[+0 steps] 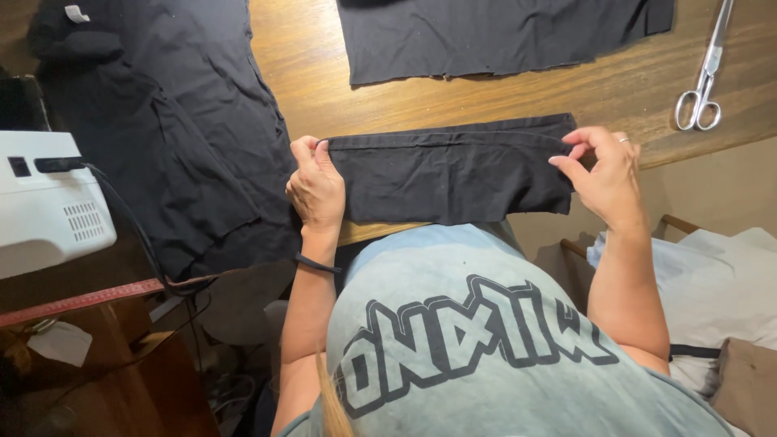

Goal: Cutting black fabric with scissors and organizing sewing supplies on a wooden table

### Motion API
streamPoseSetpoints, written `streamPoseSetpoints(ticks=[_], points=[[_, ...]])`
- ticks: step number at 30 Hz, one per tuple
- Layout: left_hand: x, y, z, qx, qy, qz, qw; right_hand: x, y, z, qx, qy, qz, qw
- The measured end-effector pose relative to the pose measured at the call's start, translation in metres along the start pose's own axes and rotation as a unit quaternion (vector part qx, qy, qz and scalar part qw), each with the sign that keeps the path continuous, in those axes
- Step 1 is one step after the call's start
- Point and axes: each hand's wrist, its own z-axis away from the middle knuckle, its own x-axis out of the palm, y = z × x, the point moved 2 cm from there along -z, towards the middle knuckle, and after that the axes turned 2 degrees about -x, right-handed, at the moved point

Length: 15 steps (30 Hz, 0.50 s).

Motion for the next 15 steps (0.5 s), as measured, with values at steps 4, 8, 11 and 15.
streamPoseSetpoints(ticks=[4,8,11,15], points=[[0.001,0.001,0.001,0.006,0.015,-0.007,1.000,0.001,-0.003,0.002,-0.011,-0.019,-0.018,1.000],[0.001,0.001,0.001,0.000,0.013,-0.018,1.000,-0.019,-0.028,0.013,0.021,0.007,-0.200,0.980],[0.004,-0.001,0.001,-0.013,0.001,-0.027,1.000,-0.019,-0.015,0.033,0.096,0.053,-0.324,0.940],[0.004,-0.001,0.001,-0.004,0.008,-0.029,1.000,-0.004,-0.024,0.002,0.050,0.147,-0.199,0.968]])
